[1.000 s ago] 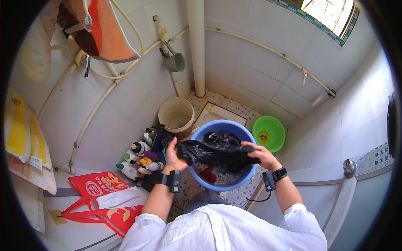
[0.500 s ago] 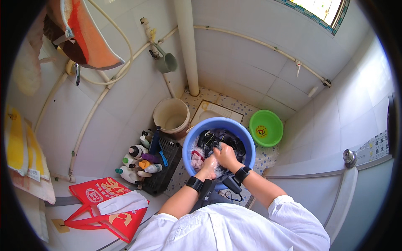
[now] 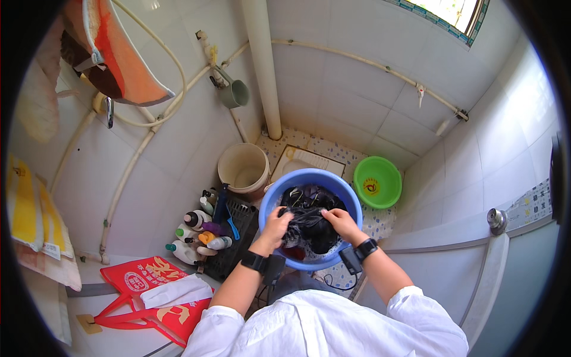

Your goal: Washing clothes by hand in a bucket with detergent.

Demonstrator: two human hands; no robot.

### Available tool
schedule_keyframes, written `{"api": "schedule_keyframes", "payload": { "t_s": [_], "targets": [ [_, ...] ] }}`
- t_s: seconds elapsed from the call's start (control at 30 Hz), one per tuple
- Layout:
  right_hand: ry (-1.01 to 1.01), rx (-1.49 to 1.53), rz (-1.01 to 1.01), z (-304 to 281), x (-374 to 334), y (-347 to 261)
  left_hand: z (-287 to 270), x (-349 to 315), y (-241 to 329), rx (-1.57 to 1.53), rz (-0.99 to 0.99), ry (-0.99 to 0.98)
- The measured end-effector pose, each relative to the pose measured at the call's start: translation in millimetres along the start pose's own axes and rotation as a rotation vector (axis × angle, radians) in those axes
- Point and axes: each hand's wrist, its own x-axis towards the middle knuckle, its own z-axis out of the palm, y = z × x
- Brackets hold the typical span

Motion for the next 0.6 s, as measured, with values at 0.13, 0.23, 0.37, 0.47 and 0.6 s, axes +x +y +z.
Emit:
{"api": "schedule_keyframes", "payload": {
  "t_s": [0.13, 0.23, 0.37, 0.47, 0.6],
  "targets": [
    [-0.250, 0.571, 0.304, -36, -6, -1, -29, 0, 8, 0.210, 0.236, 0.090],
    [-0.354, -0.093, 0.125, -33, -18, -10, -26, -9, 35, 0.082, 0.195, 0.017],
    [-0.482, -0.674, -0.025, -30, -14, 9, -18, -18, 60, 0.191, 0.310, -0.087],
    [-0.454, -0.776, 0.051, -35, -9, 10, -26, -26, 60, 0.468, 0.416, -0.186],
    [-0.444, -0.902, 0.093, -36, -7, 14, -42, -31, 53, 0.640, 0.394, -0.196]
  ]
}}
